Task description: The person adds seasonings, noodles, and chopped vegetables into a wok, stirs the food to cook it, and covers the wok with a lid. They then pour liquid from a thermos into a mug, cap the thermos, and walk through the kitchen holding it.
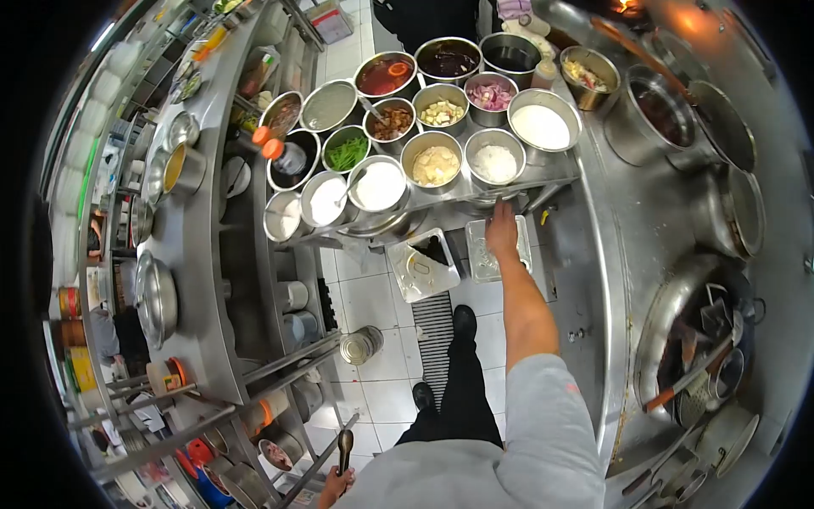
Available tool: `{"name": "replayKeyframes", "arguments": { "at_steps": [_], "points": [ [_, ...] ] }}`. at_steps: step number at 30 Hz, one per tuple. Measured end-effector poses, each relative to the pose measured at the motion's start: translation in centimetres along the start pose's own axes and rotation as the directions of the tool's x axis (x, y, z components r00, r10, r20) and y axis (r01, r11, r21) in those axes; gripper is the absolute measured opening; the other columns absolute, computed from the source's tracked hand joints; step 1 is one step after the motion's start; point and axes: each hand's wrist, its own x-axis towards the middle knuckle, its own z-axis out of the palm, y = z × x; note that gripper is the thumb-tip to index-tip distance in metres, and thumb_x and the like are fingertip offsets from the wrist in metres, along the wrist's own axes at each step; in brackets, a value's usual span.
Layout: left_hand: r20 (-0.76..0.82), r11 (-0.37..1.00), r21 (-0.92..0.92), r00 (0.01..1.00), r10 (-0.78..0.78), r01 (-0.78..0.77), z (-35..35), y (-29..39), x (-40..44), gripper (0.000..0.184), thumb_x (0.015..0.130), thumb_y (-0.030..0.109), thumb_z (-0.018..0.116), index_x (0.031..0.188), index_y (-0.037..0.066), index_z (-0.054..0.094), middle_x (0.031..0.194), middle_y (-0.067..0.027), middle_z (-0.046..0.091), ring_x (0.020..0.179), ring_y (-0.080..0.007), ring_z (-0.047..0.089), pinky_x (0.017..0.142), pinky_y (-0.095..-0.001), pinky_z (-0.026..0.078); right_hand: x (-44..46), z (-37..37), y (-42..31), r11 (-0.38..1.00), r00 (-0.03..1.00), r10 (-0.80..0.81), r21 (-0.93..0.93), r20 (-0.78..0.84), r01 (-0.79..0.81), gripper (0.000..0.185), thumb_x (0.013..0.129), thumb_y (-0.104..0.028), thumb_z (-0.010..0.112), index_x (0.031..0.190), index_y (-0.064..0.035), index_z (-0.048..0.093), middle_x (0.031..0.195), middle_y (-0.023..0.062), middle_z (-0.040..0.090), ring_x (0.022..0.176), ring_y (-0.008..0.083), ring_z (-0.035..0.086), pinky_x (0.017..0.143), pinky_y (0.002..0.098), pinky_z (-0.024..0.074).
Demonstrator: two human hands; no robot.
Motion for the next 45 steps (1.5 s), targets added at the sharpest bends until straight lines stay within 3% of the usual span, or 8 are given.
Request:
{"name": "replayKeyframes", "arguments": {
  "at_steps": [2,7,29,34,36,38,39,45],
  "points": [
    [0.007,1.0,-0.018,1.0,-0.018,0.018,0.9,2.8,-1.0,0.052,0.081,0.033,0.081,0.106,0.0,0.05,0.074,-0.0049,0.058,0.059,-0.0121,0.057,0.05,-0.027,0.05,5.7,3.9,1.4,0.996,0.987,-0.055,-0.075,-0.15,0.045,0.065,0.087,-0.021,0.067,0.142,-0.001,0.04,0.132,0.0231,0.05,0.115,0.0417,0.052,0.101,0.046,0.0438],
    [-0.096,0.963,-0.232,0.982,-0.165,0.139,1.8,9.5,-3.3,0.058,0.089,0.033,0.071,0.135,0.004,0.052,0.088,-0.0062,0.063,0.068,-0.0148,0.059,0.055,-0.0272,0.051,12.3,8.6,4.1,0.981,0.994,0.08,-0.183,0.079,-0.064,0.06,0.087,-0.021,0.066,0.139,-0.0007,0.043,0.13,0.0231,0.052,0.116,0.0413,0.053,0.1,0.0456,0.044],
    [0.017,0.972,0.213,0.994,-0.109,0.103,3.0,15.5,-0.8,0.064,0.093,0.04,0.062,0.14,0.0,0.045,0.11,-0.0132,0.064,0.094,-0.0219,0.062,0.077,-0.0326,0.053,13.8,10.6,7.3,0.958,0.973,0.173,-0.257,0.155,-0.129,0.044,0.086,-0.018,0.063,0.125,0.0005,0.055,0.122,0.0232,0.06,0.118,0.0397,0.054,0.098,0.0441,0.0452],
    [0.069,0.909,0.409,0.996,0.065,-0.087,1.0,15.2,2.4,0.064,0.093,0.04,0.062,0.141,0.0,0.045,0.113,-0.0143,0.064,0.098,-0.0235,0.062,0.08,-0.034,0.053,8.5,6.5,-1.9,0.994,0.98,0.104,-0.034,0.171,-0.1,0.04,0.086,-0.017,0.062,0.122,0.0007,0.058,0.121,0.0232,0.062,0.118,0.0394,0.055,0.098,0.0438,0.0455],
    [0.285,0.804,0.549,0.955,0.08,-0.231,-2.5,12.8,8.8,0.065,0.095,0.038,0.056,0.146,0.002,0.039,0.14,-0.0233,0.052,0.126,-0.0385,0.051,0.106,-0.0434,0.039,3.1,3.9,-5.3,0.965,0.983,0.126,0.214,0.132,-0.152,0.039,0.086,-0.017,0.062,0.121,0.0009,0.059,0.12,0.0232,0.062,0.119,0.0392,0.055,0.097,0.0437,0.0456],
    [0.398,0.556,0.717,0.902,0.169,-0.421,-3.1,16.2,8.5,0.06,0.097,0.032,0.053,0.145,-0.001,0.038,0.143,-0.0269,0.047,0.129,-0.0402,0.048,0.108,-0.0439,0.038,-3.3,1.0,-7.4,0.864,0.986,0.149,0.475,0.073,-0.166,0.039,0.082,-0.01,0.066,0.12,-0.001,0.059,0.12,0.0204,0.063,0.115,0.038,0.058,0.096,0.0424,0.0472],
    [0.183,0.879,0.347,0.943,0.278,-0.326,-4.1,10.6,18.4,0.062,0.078,0.037,0.083,0.116,-0.002,0.052,0.081,-0.0077,0.064,0.068,-0.0151,0.061,0.058,-0.0315,0.049,-6.8,-0.5,-8.0,0.855,0.978,0.182,0.475,0.101,-0.208,0.038,0.082,-0.01,0.066,0.118,-0.002,0.06,0.118,0.0199,0.064,0.112,0.038,0.059,0.095,0.0424,0.0475],
    [0.361,0.708,0.415,0.818,0.448,-0.571,-6.7,16.4,19.6,0.072,0.077,0.047,0.08,0.122,-0.004,0.054,0.087,-0.0104,0.065,0.077,-0.0177,0.06,0.069,-0.0343,0.05,-28.1,-8.5,-5.5,0.613,0.887,0.399,0.65,0.235,-0.448,0.032,0.086,-0.012,0.068,0.118,-0.0078,0.062,0.106,0.0128,0.068,0.101,0.0255,0.065,0.088,0.0355,0.0496]
  ]
}}
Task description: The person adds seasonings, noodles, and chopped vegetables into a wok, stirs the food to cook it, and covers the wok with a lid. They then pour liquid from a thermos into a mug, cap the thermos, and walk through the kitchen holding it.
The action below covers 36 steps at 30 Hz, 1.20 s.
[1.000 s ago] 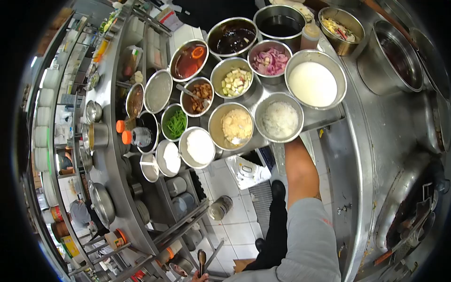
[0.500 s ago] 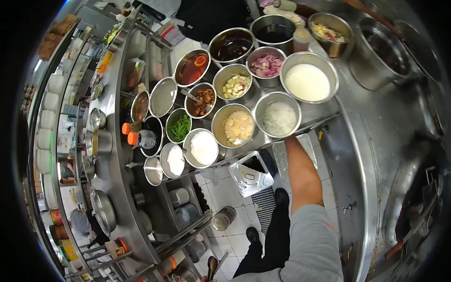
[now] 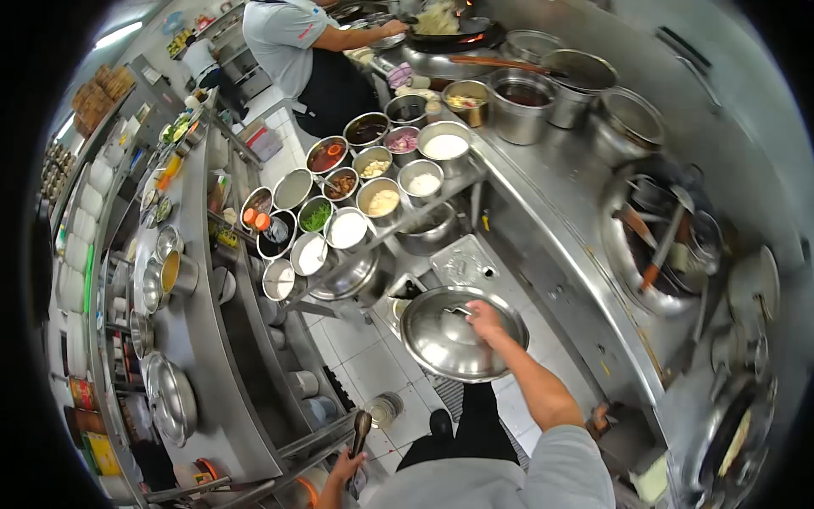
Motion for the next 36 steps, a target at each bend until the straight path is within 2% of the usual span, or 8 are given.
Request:
{"name": "replayKeyframes", "arguments": {
  "at_steps": [7,13,15,19,22,27,33,36],
  "points": [
    [0.304,0.999,0.011,0.952,0.034,-0.039,-0.4,-2.7,2.9,0.064,0.079,0.043,0.079,0.119,-0.001,0.056,0.085,-0.0067,0.062,0.075,-0.015,0.059,0.066,-0.033,0.049,-28.6,-16.1,-0.2,0.517,0.973,0.039,0.828,0.229,-0.216,0.024,0.095,-0.021,0.061,0.117,-0.0106,0.063,0.094,0.0044,0.064,0.084,0.0133,0.058,0.078,0.03,0.0476],
    [0.549,0.877,0.345,0.83,0.101,-0.335,2.8,4.9,1.0,0.044,0.083,0.029,0.078,0.108,0.002,0.053,0.077,-0.0052,0.061,0.056,-0.0124,0.054,0.049,-0.0282,0.046,-50.5,-18.0,1.1,0.238,0.985,0.063,0.961,-0.161,0.142,0.025,0.096,-0.026,0.059,0.116,-0.0104,0.063,0.089,0.0043,0.063,0.08,0.0132,0.056,0.076,0.0297,0.0468],
    [0.676,0.998,0.038,0.737,0.013,-0.053,5.5,4.4,5.3,0.04,0.086,0.024,0.076,0.107,0.002,0.05,0.074,-0.0058,0.06,0.057,-0.0125,0.055,0.048,-0.0284,0.046,-55.2,-18.0,2.3,0.234,0.923,0.17,0.924,-0.345,0.302,0.026,0.097,-0.027,0.059,0.115,-0.0103,0.063,0.088,0.0043,0.062,0.079,0.0132,0.056,0.075,0.0296,0.0465],
    [0.634,0.815,0.311,0.745,0.206,-0.49,11.0,12.6,-1.3,0.043,0.085,0.027,0.077,0.105,0.002,0.049,0.077,-0.0077,0.061,0.059,-0.0133,0.057,0.048,-0.0296,0.047,-62.2,-19.3,9.1,0.57,0.623,0.432,0.733,-0.652,0.372,0.027,0.098,-0.03,0.058,0.114,-0.0101,0.063,0.085,0.0042,0.061,0.076,0.0131,0.054,0.074,0.0295,0.046],
    [0.647,0.76,0.375,0.737,0.196,-0.531,15.7,13.9,-0.5,0.057,0.085,0.032,0.077,0.113,-0.004,0.043,0.083,-0.0124,0.063,0.07,-0.0178,0.064,0.057,-0.0334,0.056,-70.9,-17.5,18.4,0.887,0.397,0.456,0.446,-0.797,-0.122,0.036,0.096,-0.04,0.057,0.108,-0.0067,0.064,0.088,0.0112,0.066,0.079,0.0213,0.059,0.075,0.0352,0.048],
    [0.665,0.577,0.416,0.668,0.334,-0.703,24.1,15.8,-6.6,0.054,0.079,0.037,0.082,0.104,-0.002,0.054,0.079,-0.0089,0.063,0.069,-0.0165,0.063,0.058,-0.0314,0.055,-88.8,-13.1,25.8,0.667,0.088,0.565,0.391,-0.821,-0.634,0.043,0.086,-0.042,0.064,0.107,-0.0043,0.065,0.107,0.0223,0.067,0.102,0.0434,0.062,0.087,0.0491,0.0491],
    [0.769,0.576,0.392,0.599,0.224,-0.718,34.3,14.5,-12.4,0.06,0.075,0.045,0.083,0.101,-0.002,0.057,0.077,-0.0093,0.064,0.067,-0.0163,0.062,0.057,-0.0314,0.053,-107.4,-15.1,31.9,0.467,-0.327,0.666,0.717,-0.67,-0.517,0.047,0.083,-0.025,0.066,0.122,-0.001,0.06,0.117,0.0268,0.063,0.112,0.0417,0.059,0.097,0.0457,0.0462],
    [0.807,0.29,0.526,0.577,0.127,-0.799,38.3,15.0,-15.5,0.076,0.069,0.061,0.081,0.105,-0.002,0.06,0.076,-0.0094,0.064,0.07,-0.0193,0.062,0.061,-0.0346,0.05,-114.0,-19.7,34.0,0.504,-0.471,0.395,0.615,-0.789,-0.606,0.044,0.085,-0.016,0.063,0.125,0.0006,0.059,0.121,0.0268,0.062,0.113,0.0422,0.059,0.097,0.0453,0.0458]
  ]
}}
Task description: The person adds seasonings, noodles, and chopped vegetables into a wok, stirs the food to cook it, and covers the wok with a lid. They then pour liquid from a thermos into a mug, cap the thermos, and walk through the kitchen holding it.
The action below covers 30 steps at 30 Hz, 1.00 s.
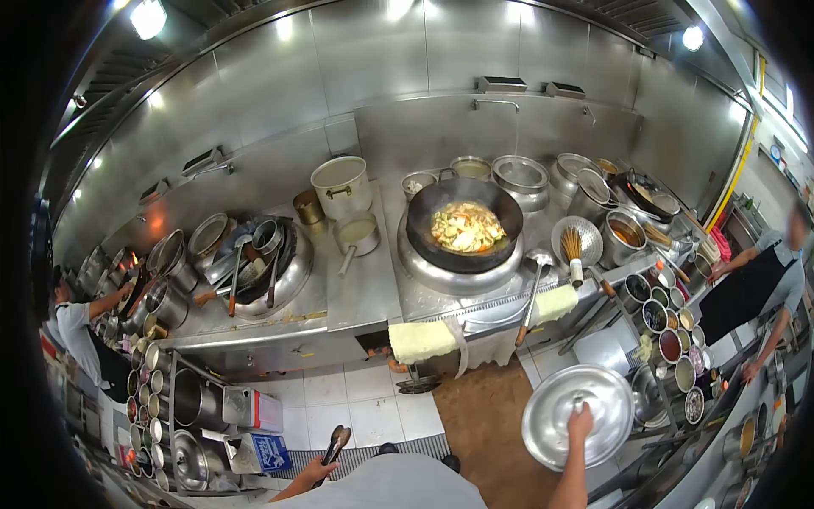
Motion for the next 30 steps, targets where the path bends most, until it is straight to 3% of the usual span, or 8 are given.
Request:
{"name": "replayKeyframes", "arguments": {
  "at_steps": [3,8,9,11,16,23,28,30],
  "points": [
    [0.007,0.992,0.074,0.994,0.105,-0.105,0.7,1.1,3.9,0.079,0.068,0.063,0.08,0.107,-0.002,0.06,0.077,-0.0097,0.064,0.07,-0.0208,0.062,0.064,-0.0353,0.05,7.5,-5.7,-3.9,0.995,0.984,-0.01,0.094,-0.176,0.027,0.044,0.084,-0.013,0.063,0.126,0.0026,0.058,0.121,0.0263,0.062,0.114,0.042,0.058,0.098,0.0453,0.0446],
    [0.01,0.999,0.031,1.0,-0.02,0.02,-0.5,8.4,7.2,0.078,0.068,0.057,0.083,0.11,-0.003,0.057,0.079,-0.0086,0.065,0.068,-0.018,0.062,0.062,-0.0321,0.051,20.5,-12.8,-12.5,0.924,0.898,-0.18,0.244,-0.401,0.294,0.044,0.088,-0.015,0.065,0.126,0.0059,0.057,0.119,0.0273,0.063,0.11,0.0388,0.061,0.097,0.0417,0.0443],
    [0.02,0.999,0.032,1.0,-0.017,0.017,-0.5,8.5,8.6,0.078,0.068,0.057,0.083,0.11,-0.003,0.057,0.079,-0.0086,0.065,0.068,-0.018,0.062,0.062,-0.0321,0.051,24.5,-12.3,-13.3,0.858,0.822,-0.253,0.274,-0.51,0.434,0.043,0.089,-0.014,0.064,0.127,0.0046,0.057,0.096,0.0131,0.065,0.081,0.0207,0.061,0.074,0.0333,0.0493],
    [-0.035,0.997,-0.079,0.999,0.023,-0.026,-0.2,9.1,11.3,0.073,0.07,0.05,0.085,0.111,-0.004,0.056,0.075,-0.0076,0.064,0.066,-0.0165,0.062,0.06,-0.0309,0.05,25.8,-16.4,-22.1,0.721,0.972,-0.132,0.654,-0.194,0.228,0.041,0.093,-0.014,0.06,0.13,-0.0003,0.053,0.075,-0.0031,0.051,0.059,0.0035,0.045,0.048,0.0218,0.0345],
    [-0.09,0.966,-0.252,0.995,0.041,-0.062,0.2,12.1,14.3,0.066,0.073,0.043,0.085,0.108,-0.003,0.053,0.071,-0.0057,0.061,0.058,-0.0141,0.059,0.052,-0.0286,0.05,31.1,-16.0,-39.7,0.659,0.961,-0.274,0.724,-0.024,0.206,0.049,0.086,-0.013,0.064,0.131,0.003,0.051,0.075,0.0016,0.058,0.062,0.0093,0.053,0.056,0.0248,0.0425],
    [-0.257,0.935,-0.352,0.965,-0.046,-0.05,2.7,13.8,13.3,0.064,0.073,0.039,0.086,0.108,-0.003,0.052,0.069,-0.0033,0.059,0.056,-0.0124,0.056,0.05,-0.0275,0.047,38.9,2.1,-56.1,0.529,0.877,-0.423,0.848,0.229,0.033,0.06,0.081,0.001,0.061,0.139,0.0043,0.045,0.076,0.0105,0.063,0.056,0.0172,0.057,0.05,0.0304,0.047],
    [-0.329,0.873,-0.488,0.925,-0.189,0.004,7.3,14.5,6.8,0.068,0.073,0.037,0.086,0.112,-0.005,0.05,0.073,-0.006,0.061,0.057,-0.0126,0.057,0.05,-0.0276,0.047,38.4,12.9,-62.1,0.658,0.825,-0.49,0.74,0.281,0.138,0.051,0.082,0.0,0.059,0.133,0.0019,0.053,0.088,0.015,0.069,0.061,0.017,0.061,0.057,0.0313,0.0501],
    [-0.402,0.81,-0.585,0.851,-0.338,0.045,10.9,14.9,3.0,0.066,0.074,0.035,0.085,0.112,-0.005,0.049,0.075,-0.0066,0.061,0.058,-0.013,0.058,0.05,-0.0289,0.047,38.6,16.5,-63.6,0.737,0.834,-0.52,0.59,0.184,0.329,0.047,0.081,-0.005,0.063,0.128,-0.0016,0.06,0.104,0.0188,0.07,0.079,0.0261,0.069,0.073,0.0359,0.0534]
  ]
}}
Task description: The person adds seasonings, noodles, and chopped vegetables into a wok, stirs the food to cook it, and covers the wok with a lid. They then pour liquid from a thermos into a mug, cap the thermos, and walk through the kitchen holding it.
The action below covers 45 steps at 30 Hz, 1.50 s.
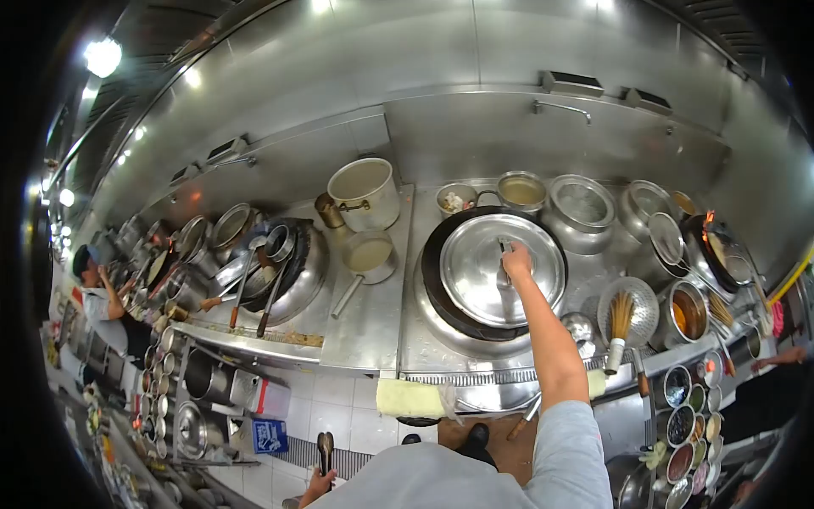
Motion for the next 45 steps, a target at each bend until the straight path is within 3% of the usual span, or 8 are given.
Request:
{"name": "replayKeyframes", "arguments": {
  "at_steps": [10,15,19,24,27,31,36,45],
  "points": [
    [-0.303,0.96,0.179,0.941,-0.154,0.215,4.9,-2.3,-13.5,0.066,0.083,0.032,0.078,0.125,-0.007,0.045,0.093,-0.0157,0.063,0.079,-0.0265,0.062,0.07,-0.0389,0.051,1.9,4.3,2.6,0.994,0.984,-0.061,-0.077,0.169,0.075,0.05,0.084,-0.012,0.064,0.133,-0.0062,0.056,0.126,0.0195,0.062,0.116,0.0374,0.059,0.101,0.0435,0.0449],
    [-0.626,0.948,0.235,0.712,0.317,-0.216,3.4,-3.4,-6.7,0.065,0.085,0.031,0.076,0.126,-0.008,0.044,0.098,-0.0178,0.062,0.085,-0.0304,0.062,0.077,-0.0416,0.051,-2.8,-1.3,0.2,0.794,0.763,-0.608,-0.177,-0.218,0.582,0.056,0.084,-0.007,0.064,0.138,-0.0048,0.048,0.12,0.0182,0.058,0.097,0.0372,0.061,0.087,0.0465,0.048],
    [-0.724,0.803,0.154,0.487,0.488,-0.576,3.5,9.1,2.2,0.055,0.092,0.031,0.068,0.128,-0.004,0.044,0.097,-0.0141,0.059,0.085,-0.0307,0.059,0.081,-0.0417,0.049,-13.8,-5.9,0.6,0.859,0.884,-0.465,0.218,-0.041,0.462,0.048,0.085,-0.001,0.06,0.132,-0.0036,0.053,0.11,0.0171,0.062,0.089,0.0296,0.062,0.078,0.0362,0.0497],
    [-0.29,0.504,-0.693,0.84,0.459,-0.515,8.0,34.5,-2.0,0.049,0.097,0.047,0.058,0.124,0.008,0.046,0.084,-0.0044,0.054,0.07,-0.0142,0.051,0.063,-0.0311,0.044,-32.9,-9.3,3.7,0.982,0.887,-0.158,0.167,0.433,0.094,0.012,0.094,-0.01,0.056,0.101,-0.0048,0.064,0.087,0.0038,0.065,0.077,0.0142,0.062,0.072,0.0333,0.0506],
    [0.09,0.313,-0.946,0.859,0.504,-0.084,13.0,43.5,-7.7,0.059,0.094,0.064,0.048,0.119,0.011,0.047,0.08,-0.0022,0.05,0.068,-0.0149,0.049,0.062,-0.0301,0.043,-42.4,-12.6,1.0,0.869,0.718,-0.454,0.084,0.528,0.487,0.035,0.094,-0.014,0.06,0.128,-0.0093,0.06,0.098,0.0085,0.067,0.087,0.0234,0.066,0.078,0.0378,0.0534],
    [0.486,0.475,-0.853,0.659,0.574,0.215,21.9,44.3,-10.9,0.061,0.091,0.071,0.045,0.105,0.012,0.051,0.075,-0.001,0.049,0.066,-0.0149,0.048,0.061,-0.0298,0.044,-50.9,-16.7,-2.4,0.964,0.889,-0.116,0.267,0.443,-0.008,0.065,0.095,-0.022,0.061,0.152,-0.0178,0.031,0.136,0.0116,0.053,0.092,0.0265,0.066,0.085,0.0384,0.053],
    [0.751,0.707,-0.627,0.494,0.438,0.327,29.6,38.4,-24.6,0.065,0.087,0.076,0.046,0.103,0.013,0.052,0.079,-0.0018,0.054,0.069,-0.016,0.051,0.063,-0.0316,0.046,-56.1,-22.3,-2.7,0.91,0.912,-0.411,-0.064,0.001,0.41,0.065,0.091,-0.026,0.066,0.147,-0.0104,0.039,0.136,0.0117,0.049,0.109,0.0295,0.059,0.091,0.0392,0.0504],
    [0.991,0.906,0.051,0.088,-0.096,0.421,34.6,25.5,-35.8,0.083,0.083,0.082,0.043,0.098,0.0,0.048,0.104,-0.0183,0.062,0.085,-0.0289,0.057,0.082,-0.041,0.051,-67.8,-29.5,1.3,0.968,0.947,-0.251,-0.038,-0.202,0.249,0.039,0.087,-0.02,0.07,0.121,-0.0052,0.059,0.128,0.0119,0.053,0.114,0.0324,0.057,0.092,0.0398,0.0499]
  ]
}}
